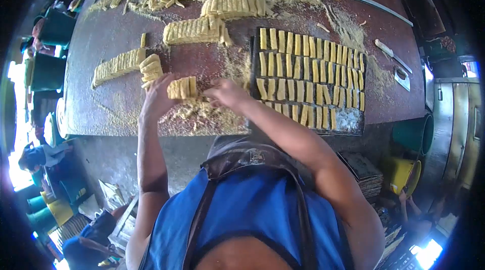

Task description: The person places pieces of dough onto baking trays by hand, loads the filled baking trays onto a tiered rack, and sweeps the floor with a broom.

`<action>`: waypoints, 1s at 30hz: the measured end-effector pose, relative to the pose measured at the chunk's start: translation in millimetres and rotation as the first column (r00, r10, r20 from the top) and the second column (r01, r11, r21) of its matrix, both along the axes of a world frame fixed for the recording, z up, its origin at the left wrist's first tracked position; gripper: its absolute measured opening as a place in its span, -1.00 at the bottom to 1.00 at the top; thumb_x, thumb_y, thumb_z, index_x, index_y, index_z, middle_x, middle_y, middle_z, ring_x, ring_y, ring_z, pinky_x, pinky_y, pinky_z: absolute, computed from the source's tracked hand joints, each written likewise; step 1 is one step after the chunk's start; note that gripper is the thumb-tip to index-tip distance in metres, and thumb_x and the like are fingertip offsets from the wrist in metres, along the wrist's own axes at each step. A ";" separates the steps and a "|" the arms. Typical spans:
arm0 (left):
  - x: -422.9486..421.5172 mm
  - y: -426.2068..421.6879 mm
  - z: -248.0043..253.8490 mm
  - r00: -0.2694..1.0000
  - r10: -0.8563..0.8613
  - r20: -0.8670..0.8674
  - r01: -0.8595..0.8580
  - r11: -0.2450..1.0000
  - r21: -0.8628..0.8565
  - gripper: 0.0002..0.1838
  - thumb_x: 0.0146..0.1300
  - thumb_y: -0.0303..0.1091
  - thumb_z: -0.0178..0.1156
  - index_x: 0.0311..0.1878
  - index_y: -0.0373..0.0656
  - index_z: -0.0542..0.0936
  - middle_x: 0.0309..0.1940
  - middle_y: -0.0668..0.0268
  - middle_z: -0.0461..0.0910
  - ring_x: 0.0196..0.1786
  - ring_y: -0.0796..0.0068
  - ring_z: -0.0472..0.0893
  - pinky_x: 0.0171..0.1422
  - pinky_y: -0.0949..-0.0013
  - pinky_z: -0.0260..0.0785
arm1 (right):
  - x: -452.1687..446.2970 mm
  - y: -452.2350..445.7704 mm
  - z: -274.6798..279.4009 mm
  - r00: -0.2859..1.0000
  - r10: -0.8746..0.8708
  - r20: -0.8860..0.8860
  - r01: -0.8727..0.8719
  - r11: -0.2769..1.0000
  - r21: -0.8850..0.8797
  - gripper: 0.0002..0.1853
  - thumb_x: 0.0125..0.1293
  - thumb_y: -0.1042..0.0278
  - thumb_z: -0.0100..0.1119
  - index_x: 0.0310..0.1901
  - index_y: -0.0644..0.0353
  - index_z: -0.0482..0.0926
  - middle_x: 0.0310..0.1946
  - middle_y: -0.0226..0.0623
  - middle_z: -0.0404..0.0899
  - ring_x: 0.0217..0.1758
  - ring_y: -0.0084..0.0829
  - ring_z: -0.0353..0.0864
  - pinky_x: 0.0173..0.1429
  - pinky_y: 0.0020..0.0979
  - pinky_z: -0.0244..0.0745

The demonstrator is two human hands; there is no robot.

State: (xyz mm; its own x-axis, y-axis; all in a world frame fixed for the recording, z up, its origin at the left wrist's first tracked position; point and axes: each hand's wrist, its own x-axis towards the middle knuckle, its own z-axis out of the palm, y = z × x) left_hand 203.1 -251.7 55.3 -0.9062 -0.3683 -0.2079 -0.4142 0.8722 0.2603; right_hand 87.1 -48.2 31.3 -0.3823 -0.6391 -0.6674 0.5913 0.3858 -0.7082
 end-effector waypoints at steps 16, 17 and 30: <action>28.5 -21.2 -61.5 0.924 0.012 -0.382 0.038 0.992 0.122 -0.25 -0.09 -0.24 0.56 0.26 -0.09 0.54 0.21 0.20 0.54 0.29 0.18 0.49 0.45 0.03 0.18 | 20.2 -100.6 -23.3 0.997 -0.043 0.063 0.038 0.996 0.079 -0.70 0.55 0.22 -0.01 0.09 0.28 0.46 -0.13 -0.17 0.58 -0.18 -0.41 0.59 -0.06 -0.37 0.58; 29.4 -21.4 -60.7 0.919 0.018 -0.394 0.035 0.991 0.128 -0.27 -0.07 -0.25 0.55 0.25 -0.08 0.54 0.21 0.20 0.54 0.29 0.18 0.49 0.45 0.03 0.18 | 21.4 -100.1 -35.2 0.997 -0.081 0.015 0.080 0.995 0.058 -0.72 0.55 0.20 0.00 0.03 0.25 0.51 -0.15 -0.19 0.60 -0.22 -0.42 0.60 -0.13 -0.36 0.57; 16.8 47.5 -23.8 0.747 0.035 -0.663 0.131 0.971 0.198 -0.15 -0.05 0.05 0.56 0.28 -0.21 0.52 0.25 0.16 0.54 0.35 0.08 0.43 0.45 -0.03 0.21 | -70.6 94.5 -6.8 0.963 0.003 -0.270 -0.024 0.997 -0.076 -0.60 0.49 0.18 0.12 0.23 0.20 0.40 -0.08 -0.30 0.57 -0.20 -0.47 0.54 -0.11 -0.35 0.52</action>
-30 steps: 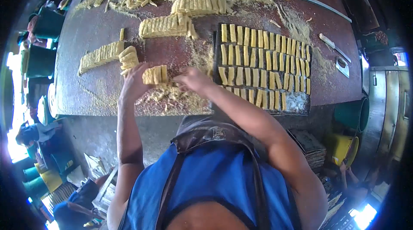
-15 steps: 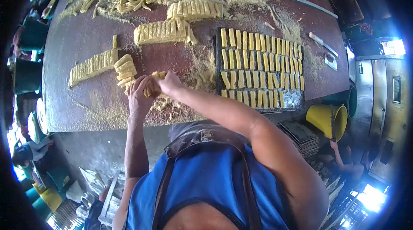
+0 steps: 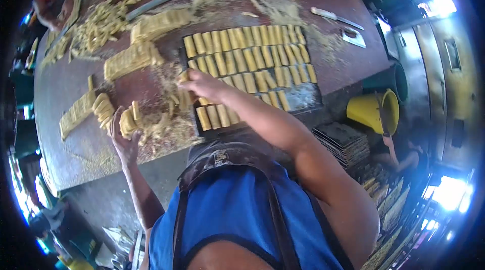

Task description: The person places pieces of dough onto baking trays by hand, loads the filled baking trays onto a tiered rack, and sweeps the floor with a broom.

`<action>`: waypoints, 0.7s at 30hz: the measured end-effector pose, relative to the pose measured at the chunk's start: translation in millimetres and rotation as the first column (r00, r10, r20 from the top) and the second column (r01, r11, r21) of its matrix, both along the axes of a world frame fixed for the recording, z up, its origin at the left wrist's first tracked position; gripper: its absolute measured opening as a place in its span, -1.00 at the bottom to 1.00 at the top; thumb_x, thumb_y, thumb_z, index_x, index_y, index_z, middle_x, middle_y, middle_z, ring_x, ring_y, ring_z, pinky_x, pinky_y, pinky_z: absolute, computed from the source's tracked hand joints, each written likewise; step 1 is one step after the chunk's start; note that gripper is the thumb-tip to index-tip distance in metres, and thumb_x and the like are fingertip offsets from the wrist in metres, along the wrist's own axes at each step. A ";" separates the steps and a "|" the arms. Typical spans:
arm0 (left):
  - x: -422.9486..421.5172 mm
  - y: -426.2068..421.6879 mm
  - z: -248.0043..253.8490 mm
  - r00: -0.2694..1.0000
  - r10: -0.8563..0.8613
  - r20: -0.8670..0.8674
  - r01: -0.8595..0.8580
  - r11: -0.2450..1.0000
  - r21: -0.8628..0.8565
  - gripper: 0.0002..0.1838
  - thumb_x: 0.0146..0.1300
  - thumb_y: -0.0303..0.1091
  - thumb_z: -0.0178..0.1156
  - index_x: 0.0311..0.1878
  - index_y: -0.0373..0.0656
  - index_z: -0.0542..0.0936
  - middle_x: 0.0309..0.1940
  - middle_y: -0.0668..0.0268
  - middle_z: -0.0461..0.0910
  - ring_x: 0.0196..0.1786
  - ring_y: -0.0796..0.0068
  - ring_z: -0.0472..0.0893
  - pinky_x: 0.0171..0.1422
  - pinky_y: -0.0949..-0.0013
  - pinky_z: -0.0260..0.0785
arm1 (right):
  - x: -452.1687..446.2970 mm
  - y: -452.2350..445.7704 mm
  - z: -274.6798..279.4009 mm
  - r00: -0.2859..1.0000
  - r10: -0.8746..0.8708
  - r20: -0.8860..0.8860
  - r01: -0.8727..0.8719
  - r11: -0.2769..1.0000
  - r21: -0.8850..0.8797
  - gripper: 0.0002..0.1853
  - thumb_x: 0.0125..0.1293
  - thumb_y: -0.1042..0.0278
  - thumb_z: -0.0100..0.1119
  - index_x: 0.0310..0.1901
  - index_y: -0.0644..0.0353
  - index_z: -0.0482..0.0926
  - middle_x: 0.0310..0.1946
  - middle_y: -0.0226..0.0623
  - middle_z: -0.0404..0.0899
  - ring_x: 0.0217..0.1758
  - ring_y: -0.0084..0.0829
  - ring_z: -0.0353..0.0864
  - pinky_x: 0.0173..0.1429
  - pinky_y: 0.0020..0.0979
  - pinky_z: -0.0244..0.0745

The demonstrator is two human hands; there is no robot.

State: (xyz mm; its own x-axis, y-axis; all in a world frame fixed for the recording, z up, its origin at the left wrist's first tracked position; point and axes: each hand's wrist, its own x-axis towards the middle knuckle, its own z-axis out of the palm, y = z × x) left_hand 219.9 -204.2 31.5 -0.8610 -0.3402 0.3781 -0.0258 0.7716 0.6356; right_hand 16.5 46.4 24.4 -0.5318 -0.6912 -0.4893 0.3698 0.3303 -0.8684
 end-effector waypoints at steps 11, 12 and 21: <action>-123.2 264.9 -16.2 0.927 -0.326 0.184 0.337 0.941 -0.026 -0.60 0.17 -0.18 0.45 0.06 -0.06 0.68 0.01 0.22 0.72 0.11 0.25 0.64 0.38 0.06 0.29 | -2.7 288.1 -6.1 0.854 0.111 -0.509 0.209 0.822 0.529 -0.50 0.13 0.38 0.33 0.09 0.41 0.44 -0.07 0.20 0.63 0.01 0.08 0.66 0.15 -0.09 0.55; -131.8 284.0 -19.8 0.904 -0.386 0.181 0.395 0.919 -0.012 -0.60 0.18 -0.17 0.45 0.06 -0.06 0.68 0.00 0.24 0.73 0.10 0.30 0.66 0.42 0.04 0.27 | 1.0 288.5 -7.5 0.838 0.101 -0.536 0.233 0.823 0.518 -0.56 0.12 0.41 0.31 0.03 0.40 0.48 -0.10 0.20 0.64 0.01 0.11 0.65 0.17 -0.07 0.55; -147.4 388.0 -31.6 0.740 -0.572 0.353 0.636 0.766 -0.095 -0.46 0.04 0.07 0.46 0.02 -0.05 0.67 0.00 0.27 0.63 0.18 0.25 0.53 0.38 0.03 0.19 | 1.6 324.4 -37.9 0.664 0.086 -0.742 0.415 0.784 0.462 -0.71 0.19 0.24 0.24 -0.14 0.26 0.63 -0.24 0.12 0.68 -0.08 0.13 0.67 0.02 0.02 0.57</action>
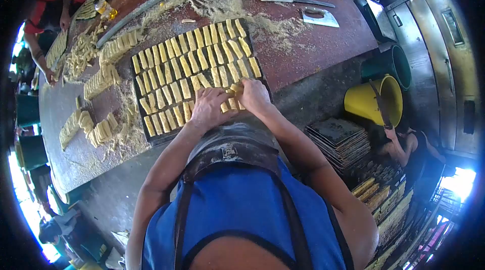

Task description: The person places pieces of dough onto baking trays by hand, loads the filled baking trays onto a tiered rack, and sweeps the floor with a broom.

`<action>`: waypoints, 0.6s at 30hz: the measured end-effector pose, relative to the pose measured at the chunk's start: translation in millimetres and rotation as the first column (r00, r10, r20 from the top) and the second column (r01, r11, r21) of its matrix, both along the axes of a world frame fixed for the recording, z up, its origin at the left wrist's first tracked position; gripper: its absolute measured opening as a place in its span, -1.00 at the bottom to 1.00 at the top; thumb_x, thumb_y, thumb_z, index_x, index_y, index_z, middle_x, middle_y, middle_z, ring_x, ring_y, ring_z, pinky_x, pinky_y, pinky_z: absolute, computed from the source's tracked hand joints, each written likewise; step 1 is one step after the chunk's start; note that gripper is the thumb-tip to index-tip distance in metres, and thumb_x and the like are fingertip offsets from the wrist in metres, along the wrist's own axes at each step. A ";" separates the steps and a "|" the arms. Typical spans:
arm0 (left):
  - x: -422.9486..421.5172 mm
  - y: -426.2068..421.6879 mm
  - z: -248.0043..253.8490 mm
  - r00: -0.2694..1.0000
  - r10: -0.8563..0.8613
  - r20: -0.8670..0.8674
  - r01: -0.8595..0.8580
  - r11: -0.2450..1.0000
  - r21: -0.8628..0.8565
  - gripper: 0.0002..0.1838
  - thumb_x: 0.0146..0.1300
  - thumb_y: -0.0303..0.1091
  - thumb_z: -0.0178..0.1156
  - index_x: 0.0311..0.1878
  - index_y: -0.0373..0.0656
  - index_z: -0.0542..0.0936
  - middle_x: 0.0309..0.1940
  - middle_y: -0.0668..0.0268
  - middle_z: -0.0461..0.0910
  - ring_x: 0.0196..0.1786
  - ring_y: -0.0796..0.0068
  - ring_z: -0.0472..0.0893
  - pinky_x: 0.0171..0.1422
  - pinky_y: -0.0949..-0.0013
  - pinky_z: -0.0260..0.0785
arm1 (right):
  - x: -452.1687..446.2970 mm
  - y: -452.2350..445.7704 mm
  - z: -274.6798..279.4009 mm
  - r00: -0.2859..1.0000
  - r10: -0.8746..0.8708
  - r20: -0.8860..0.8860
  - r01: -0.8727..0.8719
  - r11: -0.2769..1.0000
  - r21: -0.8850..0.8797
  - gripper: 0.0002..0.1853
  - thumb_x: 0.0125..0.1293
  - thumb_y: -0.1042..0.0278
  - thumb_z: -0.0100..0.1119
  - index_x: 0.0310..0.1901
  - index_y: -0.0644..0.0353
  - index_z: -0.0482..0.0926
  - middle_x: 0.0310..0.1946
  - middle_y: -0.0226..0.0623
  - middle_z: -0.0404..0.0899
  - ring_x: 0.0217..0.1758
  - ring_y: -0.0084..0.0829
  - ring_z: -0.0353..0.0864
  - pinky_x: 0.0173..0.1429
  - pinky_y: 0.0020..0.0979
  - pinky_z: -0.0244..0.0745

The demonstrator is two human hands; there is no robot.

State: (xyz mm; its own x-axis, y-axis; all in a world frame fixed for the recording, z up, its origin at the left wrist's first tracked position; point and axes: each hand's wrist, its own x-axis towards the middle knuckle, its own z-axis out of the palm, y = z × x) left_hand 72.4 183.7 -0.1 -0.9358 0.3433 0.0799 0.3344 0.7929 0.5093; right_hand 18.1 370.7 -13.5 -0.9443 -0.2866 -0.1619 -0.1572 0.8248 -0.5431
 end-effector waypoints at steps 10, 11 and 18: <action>-11.1 27.9 -13.9 0.997 0.007 -0.073 -0.011 0.999 -0.049 -0.43 -0.04 0.06 0.48 0.03 0.00 0.66 -0.01 0.25 0.59 0.18 0.22 0.52 0.38 -0.02 0.12 | 9.4 27.2 1.9 0.996 -0.045 -0.076 0.057 0.985 0.164 -0.64 0.25 0.04 0.27 -0.25 0.24 0.66 -0.35 0.01 0.68 -0.17 0.06 0.70 -0.09 -0.01 0.57; -11.6 28.4 -14.8 0.997 0.010 -0.070 -0.014 0.999 -0.051 -0.43 -0.04 0.06 0.48 0.03 0.00 0.66 -0.01 0.25 0.59 0.18 0.22 0.52 0.38 -0.02 0.12 | 8.2 27.7 1.6 0.998 -0.046 -0.050 0.053 0.987 0.155 -0.65 0.26 0.04 0.26 -0.27 0.23 0.67 -0.39 0.00 0.68 -0.20 0.07 0.70 -0.10 0.01 0.57; 3.9 -33.8 18.0 0.956 0.247 -0.157 -0.236 0.968 0.088 -0.55 0.11 -0.04 0.45 0.02 -0.02 0.66 -0.08 0.35 0.64 0.12 0.28 0.55 0.34 0.03 0.17 | 2.6 3.2 64.4 0.964 -0.122 -0.235 0.042 0.947 -0.318 -0.84 0.25 0.34 0.33 -0.32 0.25 0.62 -0.48 -0.06 0.65 -0.42 -0.02 0.68 -0.32 -0.21 0.54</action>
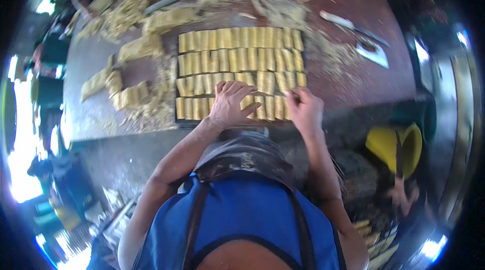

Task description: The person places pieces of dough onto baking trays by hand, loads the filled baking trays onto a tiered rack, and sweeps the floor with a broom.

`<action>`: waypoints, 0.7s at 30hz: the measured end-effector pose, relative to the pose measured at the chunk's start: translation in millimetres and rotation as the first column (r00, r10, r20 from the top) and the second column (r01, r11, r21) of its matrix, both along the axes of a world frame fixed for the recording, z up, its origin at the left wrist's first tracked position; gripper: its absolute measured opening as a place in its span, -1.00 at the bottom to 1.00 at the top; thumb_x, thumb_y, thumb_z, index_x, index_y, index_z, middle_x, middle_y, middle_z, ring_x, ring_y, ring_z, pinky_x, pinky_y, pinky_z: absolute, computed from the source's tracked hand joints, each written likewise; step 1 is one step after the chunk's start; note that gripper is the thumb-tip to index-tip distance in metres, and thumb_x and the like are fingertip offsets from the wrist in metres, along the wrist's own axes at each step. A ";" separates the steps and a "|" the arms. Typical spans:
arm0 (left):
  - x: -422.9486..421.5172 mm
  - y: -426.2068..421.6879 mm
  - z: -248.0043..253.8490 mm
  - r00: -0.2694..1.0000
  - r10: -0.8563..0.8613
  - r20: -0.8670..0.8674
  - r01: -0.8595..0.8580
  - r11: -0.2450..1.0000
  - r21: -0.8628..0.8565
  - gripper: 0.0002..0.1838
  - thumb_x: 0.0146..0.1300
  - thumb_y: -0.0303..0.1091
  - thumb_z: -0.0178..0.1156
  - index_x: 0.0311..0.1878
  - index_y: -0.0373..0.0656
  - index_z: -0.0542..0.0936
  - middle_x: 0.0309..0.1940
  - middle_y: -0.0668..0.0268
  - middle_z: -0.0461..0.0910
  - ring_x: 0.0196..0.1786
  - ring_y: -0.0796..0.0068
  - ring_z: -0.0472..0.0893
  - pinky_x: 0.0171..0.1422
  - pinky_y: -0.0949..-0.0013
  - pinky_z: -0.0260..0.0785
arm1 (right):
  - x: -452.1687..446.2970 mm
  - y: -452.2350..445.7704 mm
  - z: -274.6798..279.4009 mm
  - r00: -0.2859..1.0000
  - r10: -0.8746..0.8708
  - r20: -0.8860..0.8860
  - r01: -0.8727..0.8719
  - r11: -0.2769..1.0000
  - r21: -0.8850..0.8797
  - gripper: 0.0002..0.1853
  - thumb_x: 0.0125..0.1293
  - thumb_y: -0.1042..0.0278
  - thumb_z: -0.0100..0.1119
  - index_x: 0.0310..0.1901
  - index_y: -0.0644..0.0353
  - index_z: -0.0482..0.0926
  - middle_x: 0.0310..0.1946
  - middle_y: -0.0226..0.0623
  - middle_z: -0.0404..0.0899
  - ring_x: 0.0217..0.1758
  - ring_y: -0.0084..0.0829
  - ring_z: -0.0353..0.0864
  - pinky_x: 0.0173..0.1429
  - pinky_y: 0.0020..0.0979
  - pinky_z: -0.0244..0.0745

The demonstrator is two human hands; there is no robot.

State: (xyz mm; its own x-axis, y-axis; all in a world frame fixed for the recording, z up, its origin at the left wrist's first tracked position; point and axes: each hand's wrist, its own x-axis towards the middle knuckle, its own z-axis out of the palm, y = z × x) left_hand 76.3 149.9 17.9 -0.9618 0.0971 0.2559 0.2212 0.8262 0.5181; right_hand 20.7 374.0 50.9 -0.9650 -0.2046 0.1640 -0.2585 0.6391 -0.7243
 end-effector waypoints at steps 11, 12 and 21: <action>92.6 -296.5 -24.9 0.731 0.667 0.140 -0.667 0.743 -0.059 -0.63 0.16 -0.17 0.43 0.05 0.05 0.70 0.00 0.29 0.67 0.16 0.30 0.56 0.29 0.06 0.25 | -3.7 -233.0 -30.1 0.837 0.538 0.099 -0.526 0.841 -0.121 -0.80 0.39 0.41 0.20 -0.01 0.26 0.58 -0.27 -0.27 0.67 -0.30 -0.56 0.67 -0.30 -0.51 0.62; 93.5 -315.0 -14.0 0.698 0.704 0.128 -0.686 0.709 -0.161 -0.65 0.15 -0.23 0.41 0.04 0.05 0.70 0.01 0.28 0.67 0.15 0.30 0.55 0.30 0.08 0.21 | 0.2 -272.4 -27.1 0.780 0.561 0.277 -0.572 0.819 -0.046 -0.79 0.40 0.34 0.18 -0.02 0.22 0.62 -0.36 -0.28 0.67 -0.46 -0.61 0.60 -0.48 -0.55 0.54; 81.3 -399.1 -32.8 0.763 0.533 0.366 -0.421 0.839 -0.345 -0.65 0.17 -0.27 0.26 0.05 0.23 0.70 0.09 0.38 0.63 0.28 0.29 0.47 0.54 -0.01 -0.09 | 67.1 -486.3 -98.8 0.887 0.389 0.248 -0.412 0.910 0.045 -0.75 0.32 0.36 -0.04 -0.21 0.36 0.58 -0.28 0.10 0.67 -0.26 -0.09 0.69 -0.16 -0.10 0.65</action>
